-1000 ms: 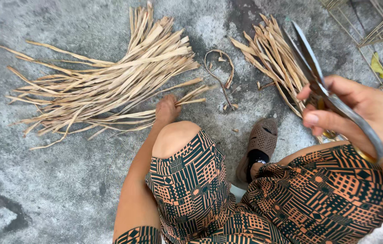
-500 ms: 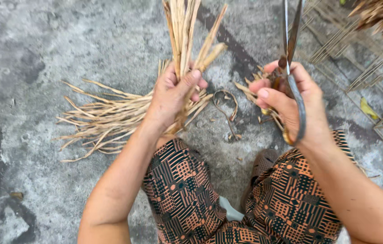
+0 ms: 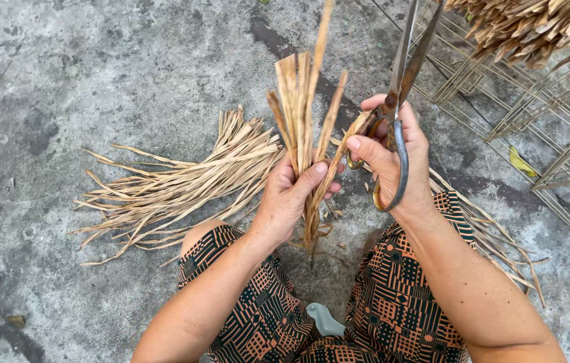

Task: The person sits on the ground trimming dried palm leaf strips with scissors. They hold a bundle of dried leaves, cut off dark edge portions and trim strips one at a time, placing trimmed strips into a pile on the left and discards to the right.

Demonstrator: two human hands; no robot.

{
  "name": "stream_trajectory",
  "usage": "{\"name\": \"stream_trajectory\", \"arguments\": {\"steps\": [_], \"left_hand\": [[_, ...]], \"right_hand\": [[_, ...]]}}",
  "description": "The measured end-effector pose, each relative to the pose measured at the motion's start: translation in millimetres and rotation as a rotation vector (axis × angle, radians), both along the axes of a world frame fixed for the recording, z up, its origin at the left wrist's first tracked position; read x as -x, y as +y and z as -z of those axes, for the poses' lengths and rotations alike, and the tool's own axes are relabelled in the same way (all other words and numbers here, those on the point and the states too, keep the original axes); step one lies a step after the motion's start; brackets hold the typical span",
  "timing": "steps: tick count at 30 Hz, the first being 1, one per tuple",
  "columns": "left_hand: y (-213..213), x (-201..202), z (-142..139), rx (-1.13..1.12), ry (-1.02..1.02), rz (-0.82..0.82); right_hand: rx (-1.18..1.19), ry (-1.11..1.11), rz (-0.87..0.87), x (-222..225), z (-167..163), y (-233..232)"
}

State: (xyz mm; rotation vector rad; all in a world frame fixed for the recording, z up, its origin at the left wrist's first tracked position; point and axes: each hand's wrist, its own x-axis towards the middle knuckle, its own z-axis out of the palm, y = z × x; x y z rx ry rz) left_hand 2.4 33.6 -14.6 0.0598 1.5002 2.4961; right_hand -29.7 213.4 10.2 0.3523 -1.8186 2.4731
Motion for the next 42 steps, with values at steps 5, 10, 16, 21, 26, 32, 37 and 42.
{"name": "stream_trajectory", "arguments": {"steps": [5,10,16,21,26,32,37,42], "left_hand": [[9,1,6,0.044,0.089,-0.018],[12,7,17,-0.018,0.044,-0.023],[16,8,23,-0.12,-0.008,0.03],[21,5,20,-0.225,0.014,0.033],[18,5,17,-0.215,-0.029,0.035],[10,11,16,-0.27,-0.09,-0.034],[-2,17,15,-0.34,-0.094,-0.096],[-6,23,19,-0.397,-0.091,-0.167]], "right_hand": [[0.022,-0.005,-0.069,-3,1,2],[-0.012,0.069,-0.016,-7,1,4],[-0.079,0.048,0.076,-7,-1,6],[-0.083,0.031,0.078,-6,-4,3],[-0.118,0.057,0.049,-5,-5,3],[-0.204,0.063,0.119,-7,5,0],[-0.414,0.118,0.034,-11,13,-4],[-0.754,0.163,0.075,-20,14,-13]]}}
